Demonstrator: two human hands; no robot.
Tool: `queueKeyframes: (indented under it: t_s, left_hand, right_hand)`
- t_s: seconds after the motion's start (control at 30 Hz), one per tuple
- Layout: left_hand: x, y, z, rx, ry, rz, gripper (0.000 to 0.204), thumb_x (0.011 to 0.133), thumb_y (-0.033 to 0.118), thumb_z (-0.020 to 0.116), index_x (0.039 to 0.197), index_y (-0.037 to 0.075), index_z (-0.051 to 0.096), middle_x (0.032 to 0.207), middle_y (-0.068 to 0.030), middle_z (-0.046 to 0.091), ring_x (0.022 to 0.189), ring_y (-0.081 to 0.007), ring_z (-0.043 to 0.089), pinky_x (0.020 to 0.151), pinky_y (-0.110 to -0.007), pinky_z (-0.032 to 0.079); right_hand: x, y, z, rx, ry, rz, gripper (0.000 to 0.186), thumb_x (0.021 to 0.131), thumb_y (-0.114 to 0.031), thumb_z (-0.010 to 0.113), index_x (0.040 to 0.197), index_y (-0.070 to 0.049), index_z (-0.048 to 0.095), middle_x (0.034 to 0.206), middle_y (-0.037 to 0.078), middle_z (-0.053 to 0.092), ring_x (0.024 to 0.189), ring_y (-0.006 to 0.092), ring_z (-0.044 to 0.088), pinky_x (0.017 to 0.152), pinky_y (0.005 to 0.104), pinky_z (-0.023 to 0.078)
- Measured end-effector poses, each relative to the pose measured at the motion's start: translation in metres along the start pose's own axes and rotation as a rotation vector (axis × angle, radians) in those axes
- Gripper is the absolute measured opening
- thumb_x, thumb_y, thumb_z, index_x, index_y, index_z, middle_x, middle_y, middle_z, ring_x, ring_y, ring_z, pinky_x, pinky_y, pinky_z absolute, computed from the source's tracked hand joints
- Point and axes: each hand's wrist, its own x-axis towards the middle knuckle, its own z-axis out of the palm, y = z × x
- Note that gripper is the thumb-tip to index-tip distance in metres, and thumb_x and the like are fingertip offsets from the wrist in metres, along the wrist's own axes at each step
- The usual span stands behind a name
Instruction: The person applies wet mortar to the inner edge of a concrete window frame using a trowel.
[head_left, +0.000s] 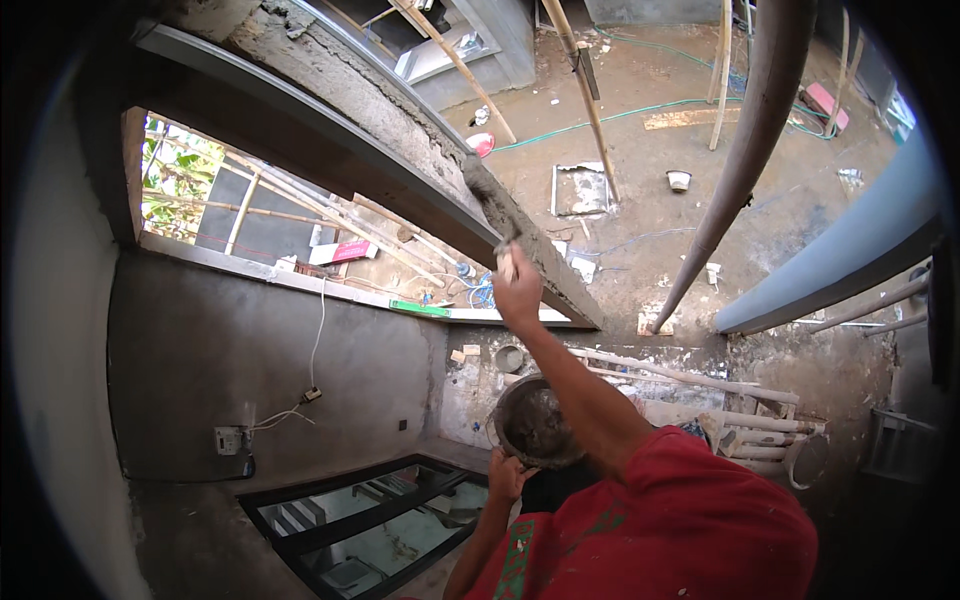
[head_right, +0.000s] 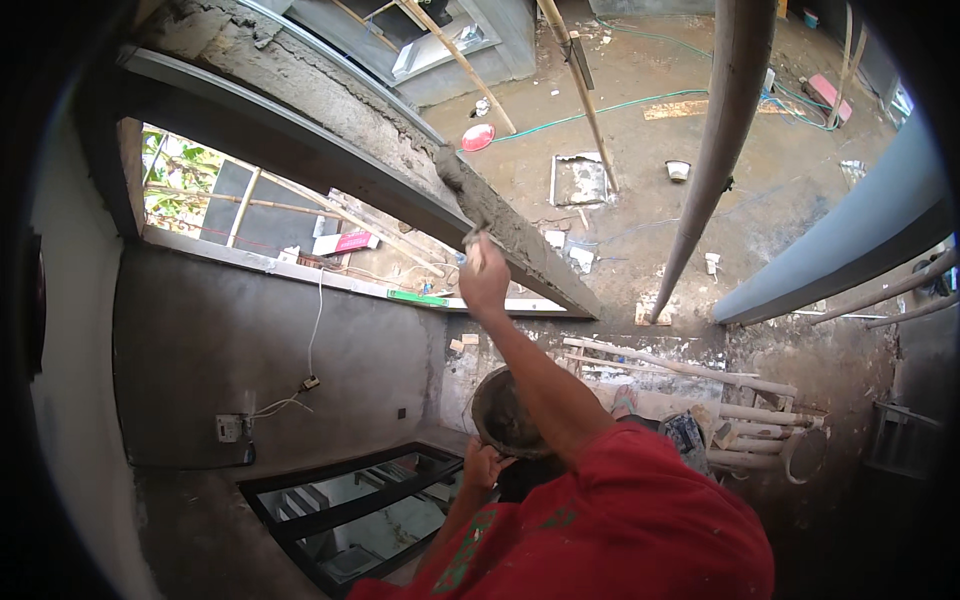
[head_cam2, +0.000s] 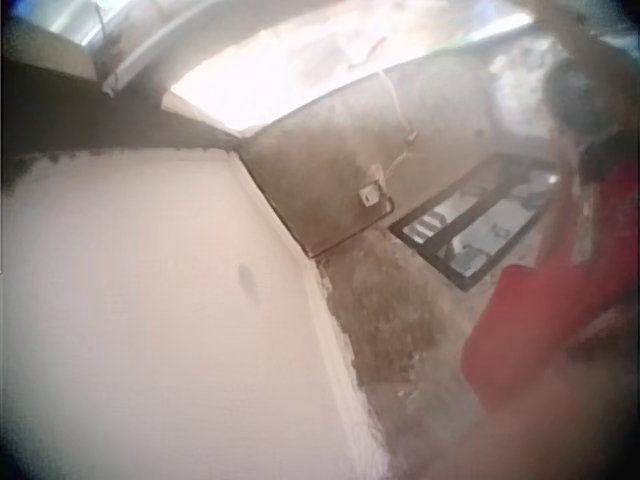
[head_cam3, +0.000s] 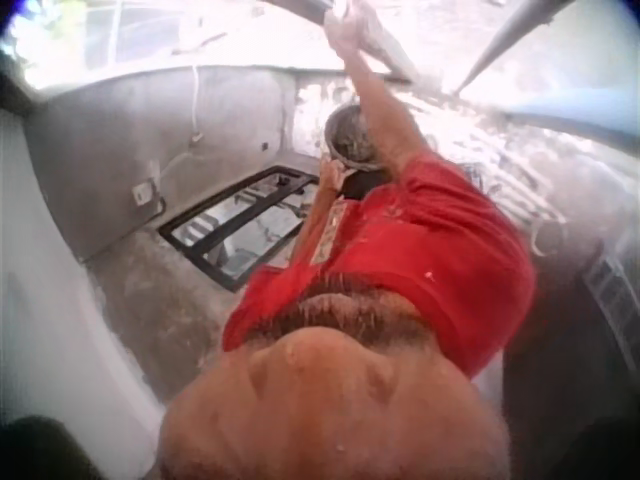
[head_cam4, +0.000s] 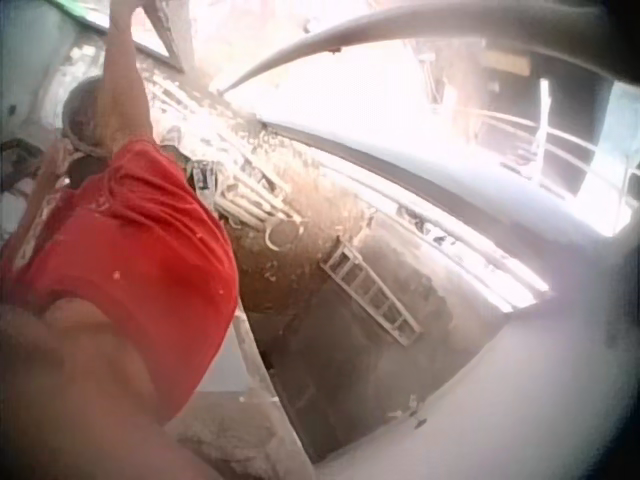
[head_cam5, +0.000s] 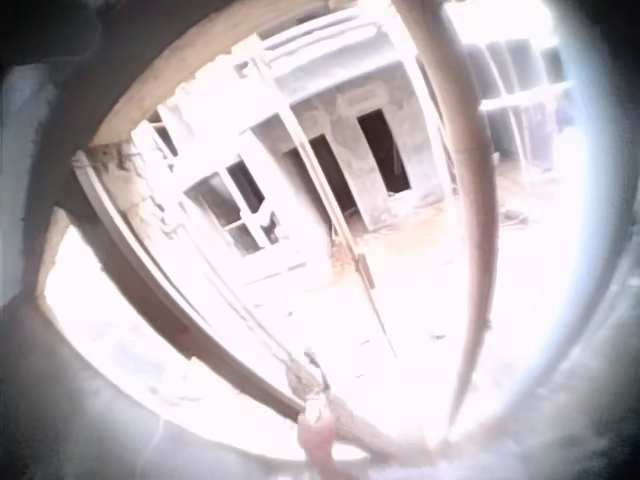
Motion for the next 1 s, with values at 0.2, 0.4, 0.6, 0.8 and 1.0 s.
queueKeyframes:
  t_s: [0.2,0.4,0.6,0.8,1.0]
  left_hand:
    - [-0.006,0.005,-0.003,0.016,-0.030,-0.012,0.035,0.079,-0.005,0.046,0.109,0.011,0.039,0.102,-0.0126,0.053,0.090,-0.0292,0.063,0.079,-0.054,0.058]
    - [0.011,-0.001,0.000,0.033,-0.005,0.003,0.032,0.080,-0.006,0.046,0.106,0.011,0.039,0.099,-0.0103,0.054,0.084,-0.0252,0.062,0.073,-0.054,0.059]
    - [0.019,0.008,0.021,0.084,-0.051,-0.053,0.030,0.079,-0.006,0.044,0.103,0.012,0.041,0.097,-0.0070,0.052,0.083,-0.0196,0.060,0.069,-0.046,0.059]
    - [0.035,0.021,0.007,0.163,-0.160,-0.012,0.029,0.082,-0.006,0.044,0.106,0.009,0.041,0.102,-0.0111,0.060,0.082,-0.0200,0.066,0.063,-0.044,0.060]
    - [0.042,0.047,-0.003,0.131,-0.155,-0.002,0.030,0.079,-0.006,0.045,0.105,0.010,0.041,0.103,-0.0092,0.061,0.082,-0.0190,0.067,0.063,-0.038,0.058]
  right_hand:
    - [-0.143,-0.003,-0.123,0.018,-0.482,0.354,0.056,0.079,-0.004,0.063,0.133,0.001,0.051,0.110,0.011,0.064,0.094,0.0199,0.062,0.084,0.0332,0.049]
    - [-0.110,0.030,-0.245,-0.699,-0.721,0.208,0.038,0.083,-0.026,0.064,0.115,-0.006,0.059,0.098,0.022,0.066,0.089,0.0389,0.065,0.076,0.0428,0.051]
    - [-0.094,0.003,-0.261,-1.278,-1.089,-0.006,0.031,0.086,-0.032,0.061,0.105,-0.008,0.061,0.087,0.019,0.066,0.081,0.0380,0.066,0.069,0.0492,0.052]
    - [-0.080,0.006,-0.190,-1.633,-1.329,0.073,0.020,0.072,-0.017,0.061,0.084,-0.003,0.070,0.092,0.017,0.070,0.082,0.0333,0.069,0.067,0.0425,0.056]
    - [-0.121,0.051,-0.154,-1.365,-1.576,0.168,0.031,0.078,-0.025,0.055,0.087,0.001,0.069,0.087,0.026,0.067,0.082,0.0404,0.067,0.071,0.0481,0.055]
